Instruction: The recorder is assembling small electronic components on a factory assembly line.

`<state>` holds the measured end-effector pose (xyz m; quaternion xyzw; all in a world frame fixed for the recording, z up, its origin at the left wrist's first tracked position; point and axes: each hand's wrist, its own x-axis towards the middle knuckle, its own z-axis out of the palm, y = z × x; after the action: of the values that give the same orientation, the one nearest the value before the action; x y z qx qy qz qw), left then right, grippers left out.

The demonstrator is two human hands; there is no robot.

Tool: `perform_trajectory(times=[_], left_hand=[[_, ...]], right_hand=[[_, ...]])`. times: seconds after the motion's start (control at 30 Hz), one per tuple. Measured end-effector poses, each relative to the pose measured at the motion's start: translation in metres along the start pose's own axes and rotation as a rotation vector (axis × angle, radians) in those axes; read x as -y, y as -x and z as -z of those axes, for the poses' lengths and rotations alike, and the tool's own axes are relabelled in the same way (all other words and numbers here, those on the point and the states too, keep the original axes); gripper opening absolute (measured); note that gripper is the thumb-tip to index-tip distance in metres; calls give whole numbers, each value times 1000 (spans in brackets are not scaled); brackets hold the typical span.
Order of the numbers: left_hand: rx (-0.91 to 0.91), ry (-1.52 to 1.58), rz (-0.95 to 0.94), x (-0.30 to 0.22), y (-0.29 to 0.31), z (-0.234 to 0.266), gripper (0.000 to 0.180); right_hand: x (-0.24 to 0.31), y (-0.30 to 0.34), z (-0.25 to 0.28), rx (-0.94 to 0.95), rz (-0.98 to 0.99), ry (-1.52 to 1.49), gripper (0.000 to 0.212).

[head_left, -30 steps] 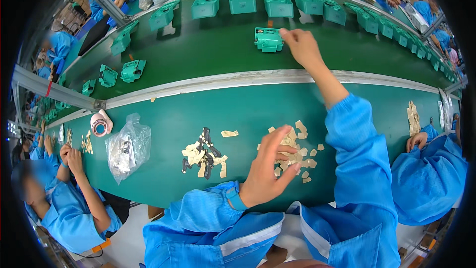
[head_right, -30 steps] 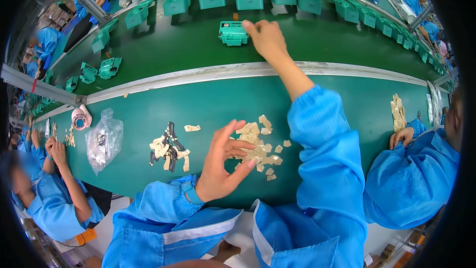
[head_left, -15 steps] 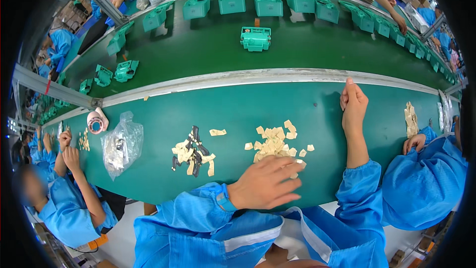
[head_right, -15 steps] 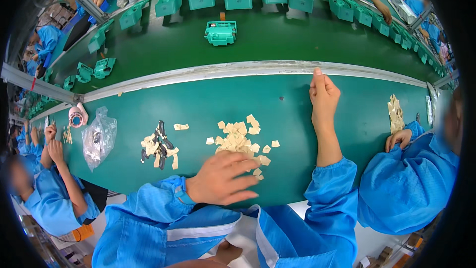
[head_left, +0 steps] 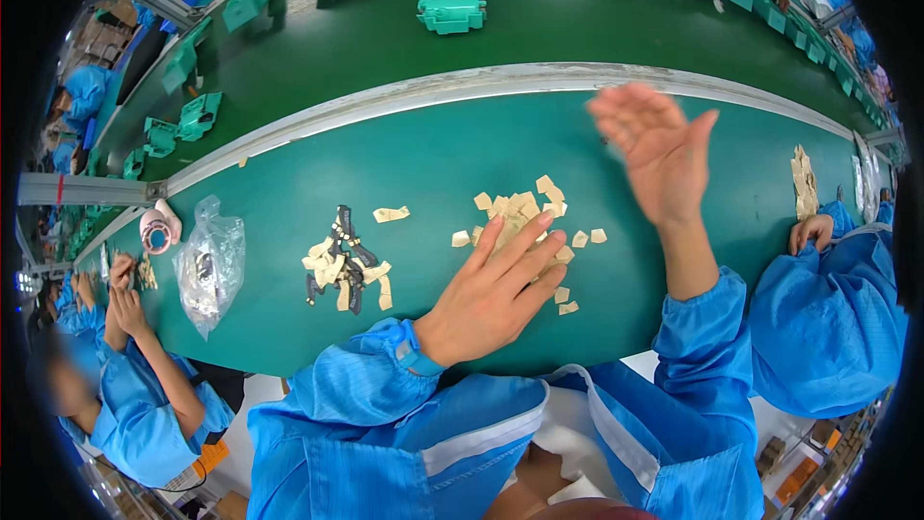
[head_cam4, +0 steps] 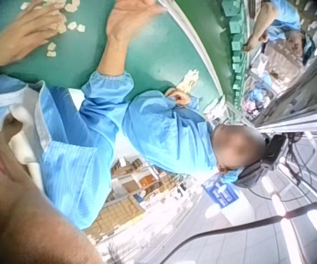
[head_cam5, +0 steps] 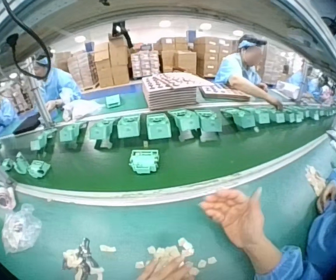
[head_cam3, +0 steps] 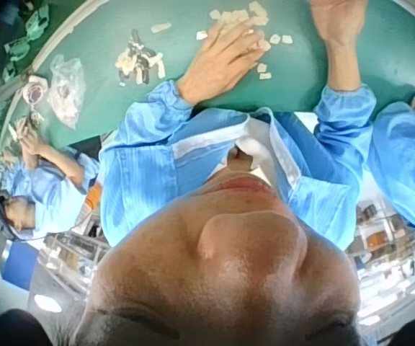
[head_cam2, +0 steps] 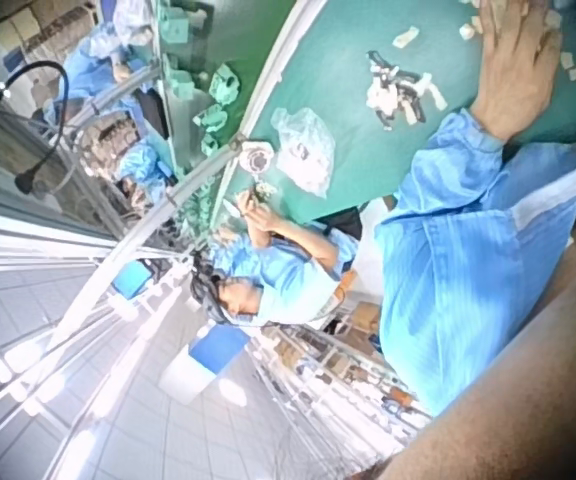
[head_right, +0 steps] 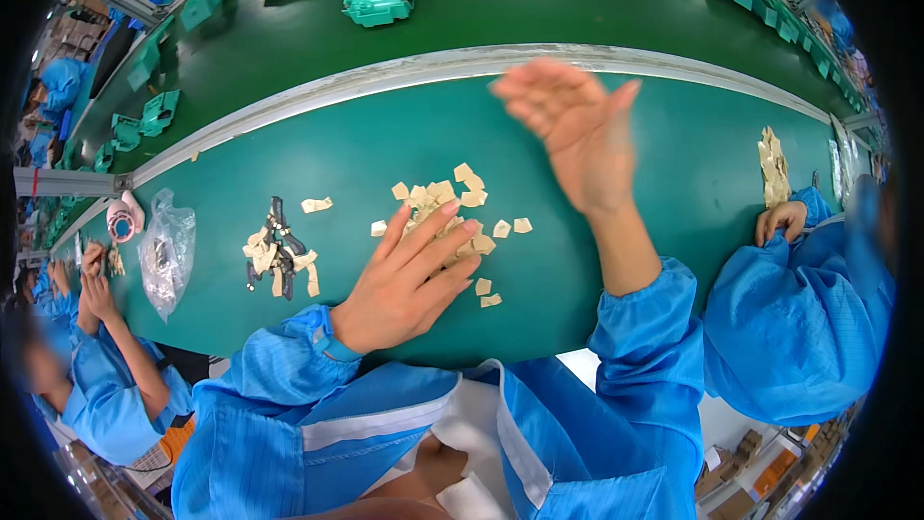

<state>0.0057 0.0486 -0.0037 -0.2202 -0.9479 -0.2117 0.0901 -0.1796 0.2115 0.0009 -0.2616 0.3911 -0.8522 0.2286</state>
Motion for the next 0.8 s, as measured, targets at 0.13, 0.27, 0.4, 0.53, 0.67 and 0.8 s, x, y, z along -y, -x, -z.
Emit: perform_trajectory(times=[0.13,0.27,0.4,0.53,0.67,0.8], left_hand=[[-89,154,69,-2,-3,1,44],[-166,4,387,-8,-12,10,77],[-39,-43,513,0,-8,3,94],[-112,407,282,2,-5,5,97],[-206,393,222,0,-7,6,92],[-236,374,283,0,-9,5,89]], right_hand=[[19,-5,32,-407,74,435,60],[5,2,36,-413,-59,634,45],[-11,13,-7,-239,-277,325,42],[-11,23,-20,-128,-37,613,33],[-9,22,-17,-193,25,734,22],[-11,20,-12,-221,-20,765,22]])
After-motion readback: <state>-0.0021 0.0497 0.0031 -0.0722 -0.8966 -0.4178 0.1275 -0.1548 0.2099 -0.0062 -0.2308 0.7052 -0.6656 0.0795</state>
